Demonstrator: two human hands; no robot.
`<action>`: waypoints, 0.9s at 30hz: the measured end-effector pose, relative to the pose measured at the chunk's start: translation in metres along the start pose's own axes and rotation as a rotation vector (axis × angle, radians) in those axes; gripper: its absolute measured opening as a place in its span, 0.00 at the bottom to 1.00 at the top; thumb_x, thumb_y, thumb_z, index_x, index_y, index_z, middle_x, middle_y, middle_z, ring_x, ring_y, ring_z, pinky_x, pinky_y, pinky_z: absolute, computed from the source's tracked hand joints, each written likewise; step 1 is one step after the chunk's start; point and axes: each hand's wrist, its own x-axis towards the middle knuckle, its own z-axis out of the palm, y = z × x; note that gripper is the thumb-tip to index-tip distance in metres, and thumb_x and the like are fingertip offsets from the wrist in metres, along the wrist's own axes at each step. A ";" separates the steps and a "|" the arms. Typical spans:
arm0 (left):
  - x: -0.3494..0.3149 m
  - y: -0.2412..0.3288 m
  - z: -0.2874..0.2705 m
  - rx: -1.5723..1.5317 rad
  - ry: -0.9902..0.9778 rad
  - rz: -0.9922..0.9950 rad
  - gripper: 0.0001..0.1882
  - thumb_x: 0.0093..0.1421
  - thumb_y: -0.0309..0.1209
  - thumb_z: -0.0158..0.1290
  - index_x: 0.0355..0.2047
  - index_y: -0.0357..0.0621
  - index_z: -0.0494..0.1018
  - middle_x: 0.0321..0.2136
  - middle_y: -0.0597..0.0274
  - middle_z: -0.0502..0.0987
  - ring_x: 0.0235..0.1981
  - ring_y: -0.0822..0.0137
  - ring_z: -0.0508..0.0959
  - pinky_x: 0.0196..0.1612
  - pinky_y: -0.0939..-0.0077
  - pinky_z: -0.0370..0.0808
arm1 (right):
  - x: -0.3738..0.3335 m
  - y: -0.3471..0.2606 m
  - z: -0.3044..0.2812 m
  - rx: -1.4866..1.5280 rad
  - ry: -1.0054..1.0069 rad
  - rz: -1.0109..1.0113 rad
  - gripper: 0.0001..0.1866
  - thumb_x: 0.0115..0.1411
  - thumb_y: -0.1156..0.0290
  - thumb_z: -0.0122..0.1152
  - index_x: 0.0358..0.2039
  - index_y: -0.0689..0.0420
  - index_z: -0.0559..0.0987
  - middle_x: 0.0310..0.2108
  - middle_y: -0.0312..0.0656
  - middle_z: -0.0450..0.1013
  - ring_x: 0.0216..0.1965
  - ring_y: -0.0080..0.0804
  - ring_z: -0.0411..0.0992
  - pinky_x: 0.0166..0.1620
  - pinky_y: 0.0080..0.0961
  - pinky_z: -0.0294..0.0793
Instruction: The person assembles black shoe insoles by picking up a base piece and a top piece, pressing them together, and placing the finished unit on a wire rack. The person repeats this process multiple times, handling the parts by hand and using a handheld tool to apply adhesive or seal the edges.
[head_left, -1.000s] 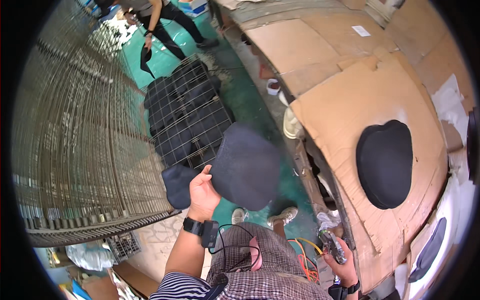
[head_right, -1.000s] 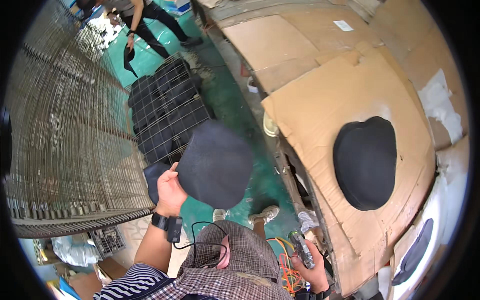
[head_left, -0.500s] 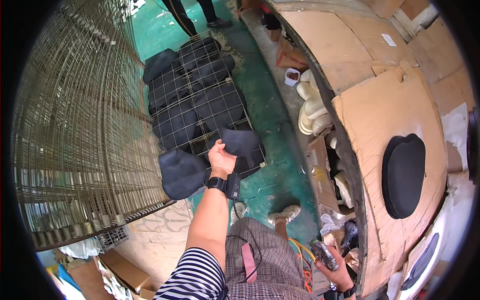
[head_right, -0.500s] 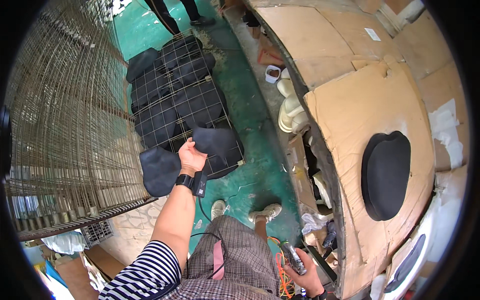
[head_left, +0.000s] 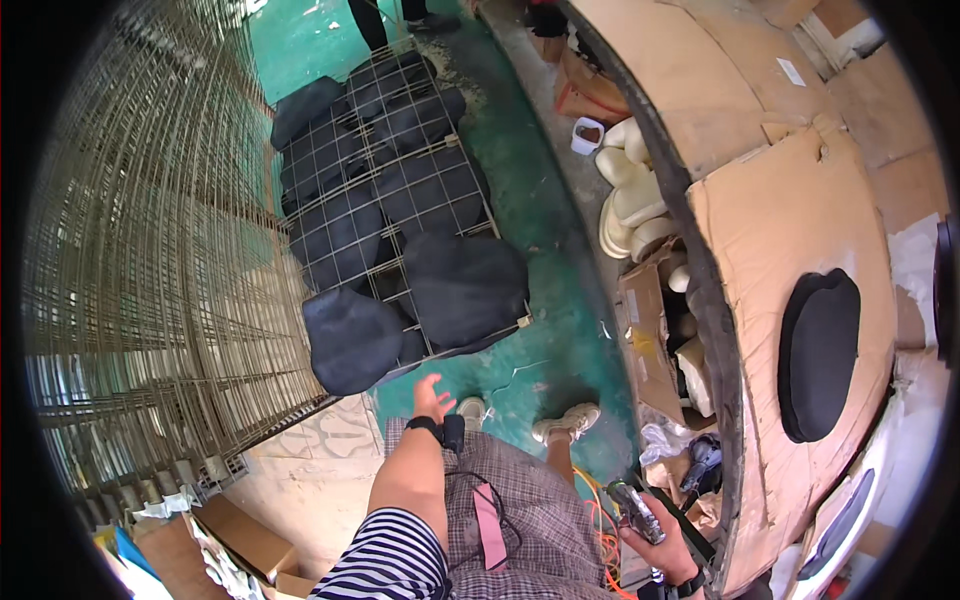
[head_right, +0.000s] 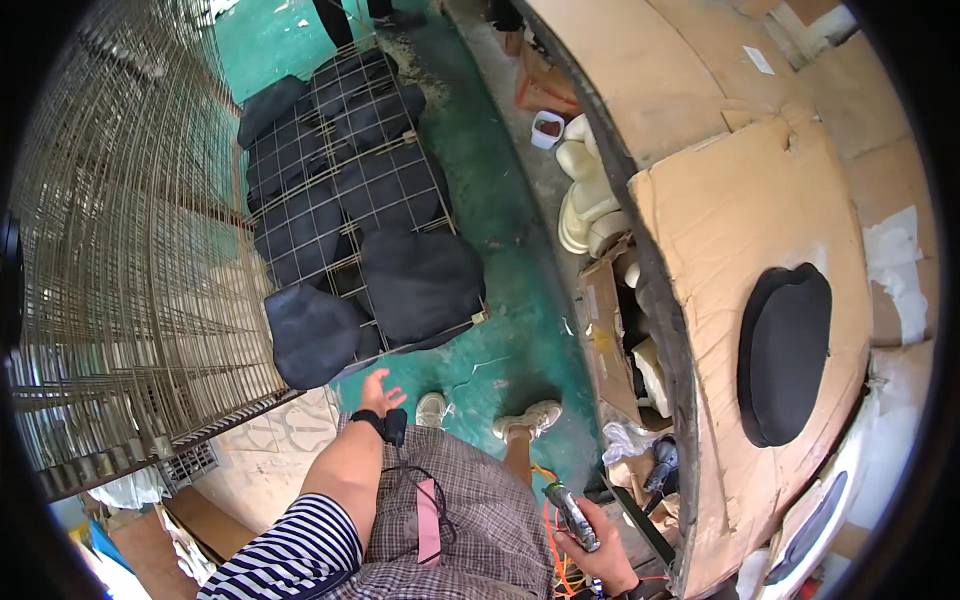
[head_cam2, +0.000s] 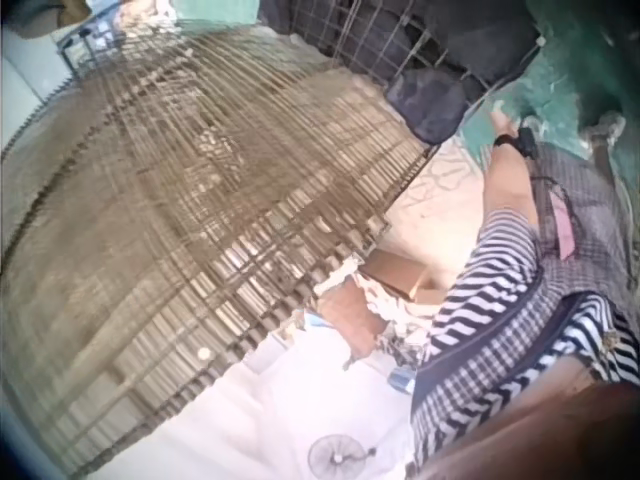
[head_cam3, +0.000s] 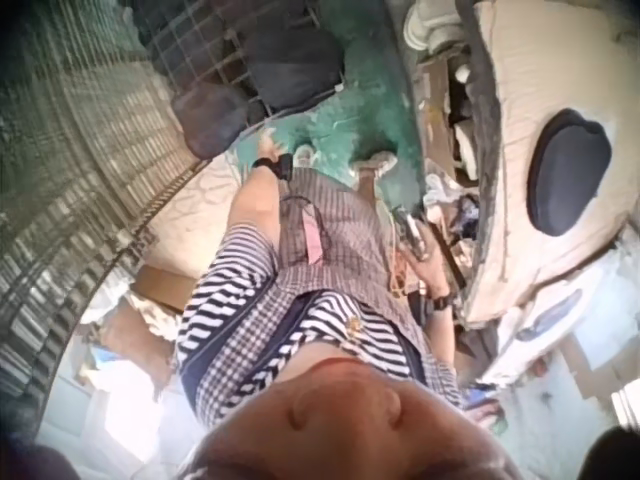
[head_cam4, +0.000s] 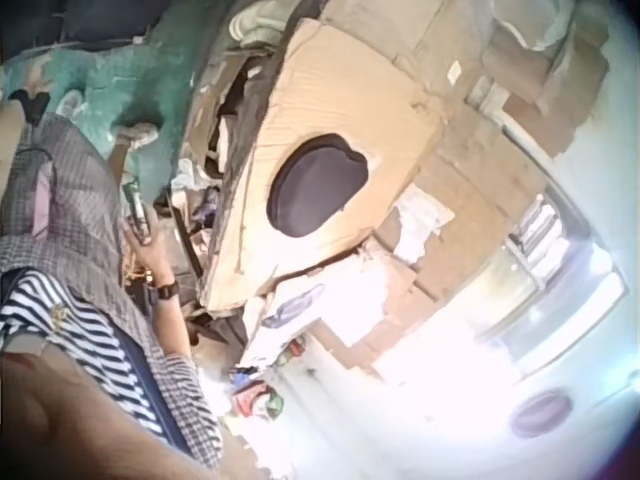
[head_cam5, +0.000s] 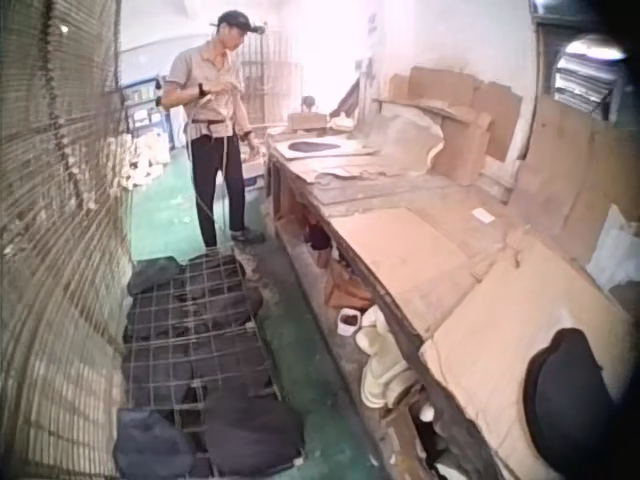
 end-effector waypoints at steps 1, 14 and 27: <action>0.002 -0.006 -0.008 0.061 -0.040 0.019 0.27 0.52 0.37 0.54 0.52 0.50 0.62 0.50 0.60 0.63 0.45 0.51 0.67 0.45 0.49 0.71 | -0.005 -0.001 -0.004 0.008 0.020 -0.005 0.30 0.52 0.71 0.68 0.54 0.62 0.67 0.35 0.39 0.75 0.36 0.23 0.74 0.42 0.24 0.73; -0.178 0.039 0.140 0.459 -0.396 0.317 0.22 0.52 0.28 0.52 0.50 0.48 0.65 0.38 0.55 0.73 0.30 0.57 0.77 0.31 0.65 0.76 | -0.173 -0.020 -0.123 0.345 0.614 -0.239 0.28 0.56 0.74 0.63 0.56 0.60 0.65 0.35 0.36 0.73 0.36 0.21 0.71 0.42 0.21 0.72; -0.368 -0.026 0.290 0.843 -0.794 0.614 0.19 0.55 0.22 0.50 0.48 0.39 0.66 0.34 0.54 0.76 0.25 0.63 0.78 0.28 0.73 0.75 | -0.308 0.030 -0.170 0.645 1.075 -0.419 0.26 0.57 0.69 0.62 0.54 0.64 0.67 0.31 0.37 0.72 0.30 0.23 0.72 0.34 0.20 0.73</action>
